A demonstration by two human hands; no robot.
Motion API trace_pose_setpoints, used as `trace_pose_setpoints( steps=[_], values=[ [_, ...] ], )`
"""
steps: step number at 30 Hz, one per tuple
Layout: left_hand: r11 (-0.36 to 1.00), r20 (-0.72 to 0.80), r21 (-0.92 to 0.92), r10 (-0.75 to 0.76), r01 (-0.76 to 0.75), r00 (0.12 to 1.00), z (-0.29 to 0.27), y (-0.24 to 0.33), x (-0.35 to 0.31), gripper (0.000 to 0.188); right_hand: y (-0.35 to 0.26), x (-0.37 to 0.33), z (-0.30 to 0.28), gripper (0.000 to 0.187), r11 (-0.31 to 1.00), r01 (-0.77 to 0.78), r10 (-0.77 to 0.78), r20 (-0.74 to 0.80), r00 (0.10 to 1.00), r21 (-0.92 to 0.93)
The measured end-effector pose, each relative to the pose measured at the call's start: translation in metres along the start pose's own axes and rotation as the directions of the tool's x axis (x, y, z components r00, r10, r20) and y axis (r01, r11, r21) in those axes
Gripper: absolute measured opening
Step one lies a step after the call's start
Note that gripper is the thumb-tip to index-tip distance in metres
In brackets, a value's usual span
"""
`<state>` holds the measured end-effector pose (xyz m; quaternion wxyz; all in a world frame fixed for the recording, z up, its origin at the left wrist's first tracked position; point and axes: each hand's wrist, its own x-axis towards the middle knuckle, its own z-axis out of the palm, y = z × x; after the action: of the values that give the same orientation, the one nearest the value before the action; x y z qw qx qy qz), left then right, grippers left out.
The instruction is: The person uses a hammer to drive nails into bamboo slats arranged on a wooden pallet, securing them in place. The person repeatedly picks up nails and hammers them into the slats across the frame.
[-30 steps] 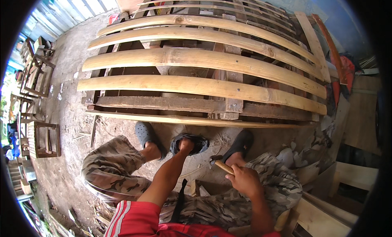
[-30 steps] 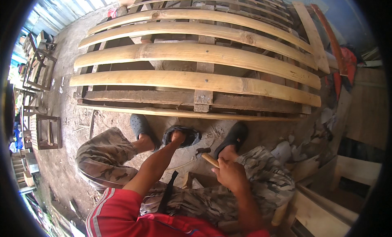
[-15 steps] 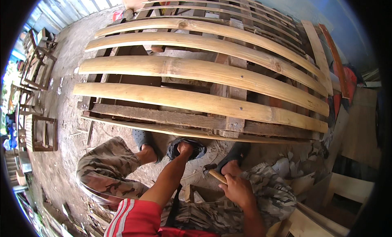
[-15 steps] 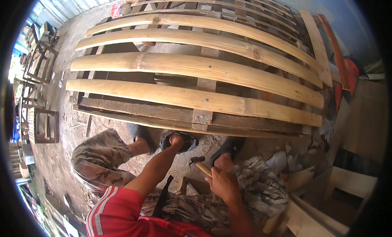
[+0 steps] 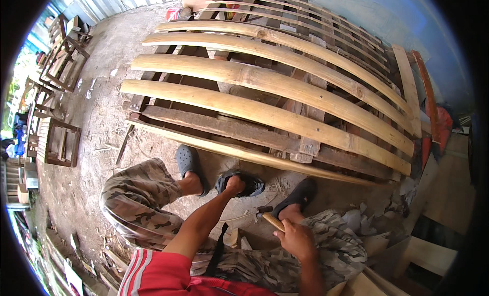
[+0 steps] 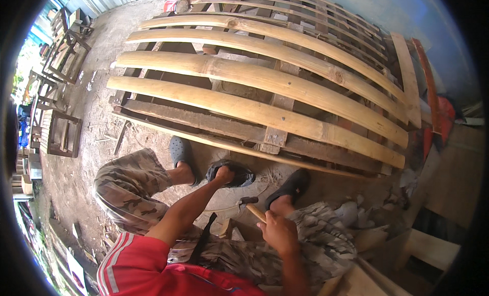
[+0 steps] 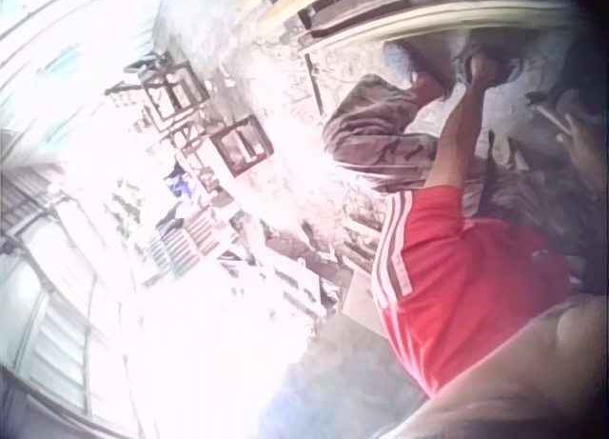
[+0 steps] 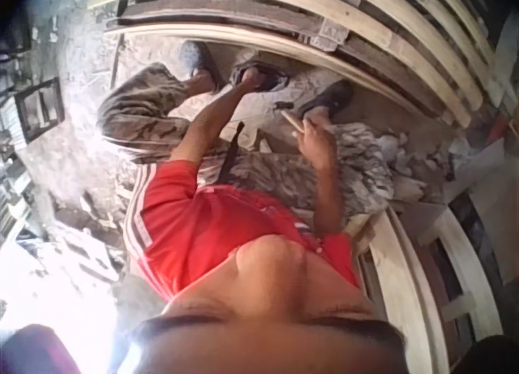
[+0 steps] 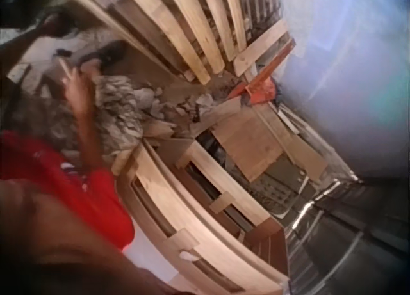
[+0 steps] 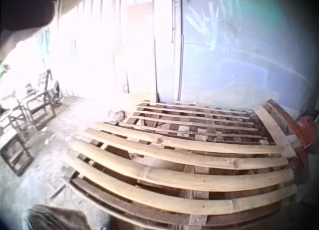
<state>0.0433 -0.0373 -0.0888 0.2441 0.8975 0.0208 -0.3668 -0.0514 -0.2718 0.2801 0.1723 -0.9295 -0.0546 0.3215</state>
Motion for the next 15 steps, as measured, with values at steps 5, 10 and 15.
trace_pose_setpoints(
  steps=[5,10,15],
  values=[
    [0.436,0.185,-0.895,0.163,0.097,0.969,-0.059,0.027,-0.072,0.025,-0.003,-0.010,-0.013,0.034,1.000,0.002,-0.002,-0.020,1.000,-0.014],
    [0.113,0.148,-0.987,0.339,0.116,0.929,-0.127,0.067,-0.144,0.028,-0.008,-0.018,-0.031,0.036,1.000,-0.030,0.030,-0.107,0.994,0.000],
    [-0.019,-0.024,-1.000,0.484,-0.017,0.875,-0.173,0.079,-0.194,0.020,-0.008,-0.027,-0.046,0.034,0.998,0.021,-0.005,-0.282,0.960,0.054]
  ],
)
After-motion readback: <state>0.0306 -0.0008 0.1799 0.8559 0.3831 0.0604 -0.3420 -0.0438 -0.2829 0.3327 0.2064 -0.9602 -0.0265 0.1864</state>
